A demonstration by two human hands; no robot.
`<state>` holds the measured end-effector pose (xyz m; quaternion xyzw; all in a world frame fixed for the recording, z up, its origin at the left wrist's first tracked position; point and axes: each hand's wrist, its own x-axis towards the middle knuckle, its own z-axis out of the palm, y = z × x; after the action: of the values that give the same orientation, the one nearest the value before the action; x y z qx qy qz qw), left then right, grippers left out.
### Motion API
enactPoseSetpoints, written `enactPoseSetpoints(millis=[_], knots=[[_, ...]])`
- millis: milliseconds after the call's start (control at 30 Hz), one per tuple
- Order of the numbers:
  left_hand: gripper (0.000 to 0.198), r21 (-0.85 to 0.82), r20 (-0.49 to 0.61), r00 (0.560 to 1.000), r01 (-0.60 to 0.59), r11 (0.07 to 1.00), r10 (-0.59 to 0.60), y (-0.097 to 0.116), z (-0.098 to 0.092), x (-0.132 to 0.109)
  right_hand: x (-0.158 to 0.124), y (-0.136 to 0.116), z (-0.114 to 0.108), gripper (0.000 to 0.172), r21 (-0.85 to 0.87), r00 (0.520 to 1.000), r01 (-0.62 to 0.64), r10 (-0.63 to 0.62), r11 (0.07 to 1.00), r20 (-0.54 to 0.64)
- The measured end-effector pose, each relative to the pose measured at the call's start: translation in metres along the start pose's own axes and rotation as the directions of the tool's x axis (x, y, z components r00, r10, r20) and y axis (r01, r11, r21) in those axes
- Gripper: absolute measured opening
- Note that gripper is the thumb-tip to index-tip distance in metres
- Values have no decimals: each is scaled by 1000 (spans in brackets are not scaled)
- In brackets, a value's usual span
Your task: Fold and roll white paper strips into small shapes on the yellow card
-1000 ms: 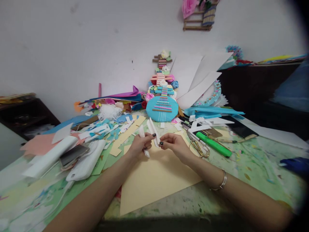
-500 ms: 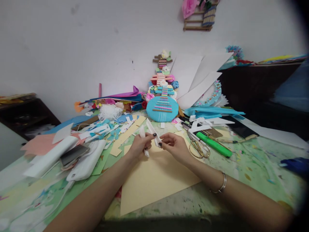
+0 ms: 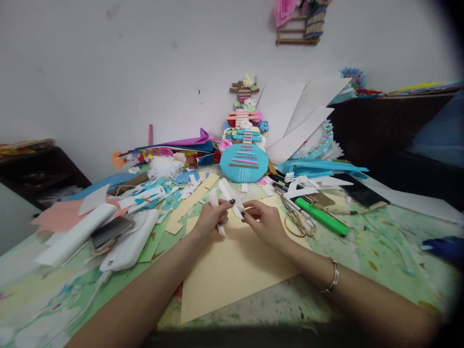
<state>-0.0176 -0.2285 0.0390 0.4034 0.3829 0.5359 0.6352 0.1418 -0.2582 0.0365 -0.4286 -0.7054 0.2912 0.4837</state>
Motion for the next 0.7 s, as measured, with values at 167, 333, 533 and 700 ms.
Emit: enactPoseSetpoints(millis=[167,333,533,700], knots=[[33,46,-1,1000,-21,999,21,-2,-1,1,-1,-3,1,17,-50,1000,-9,8,999,-8],[34,102,25,999,-27,994,24,-2,3,-2,0,-1,4,18,-59,999,-19,16,998,-40],[33,126,69,997,-54,991,45,-2,5,-4,-1,-1,3,17,-149,998,-15,5,989,-69],[33,128,51,998,-48,991,42,-2,7,-6,-3,0,5,26,-334,990,101,-129,937,-62]])
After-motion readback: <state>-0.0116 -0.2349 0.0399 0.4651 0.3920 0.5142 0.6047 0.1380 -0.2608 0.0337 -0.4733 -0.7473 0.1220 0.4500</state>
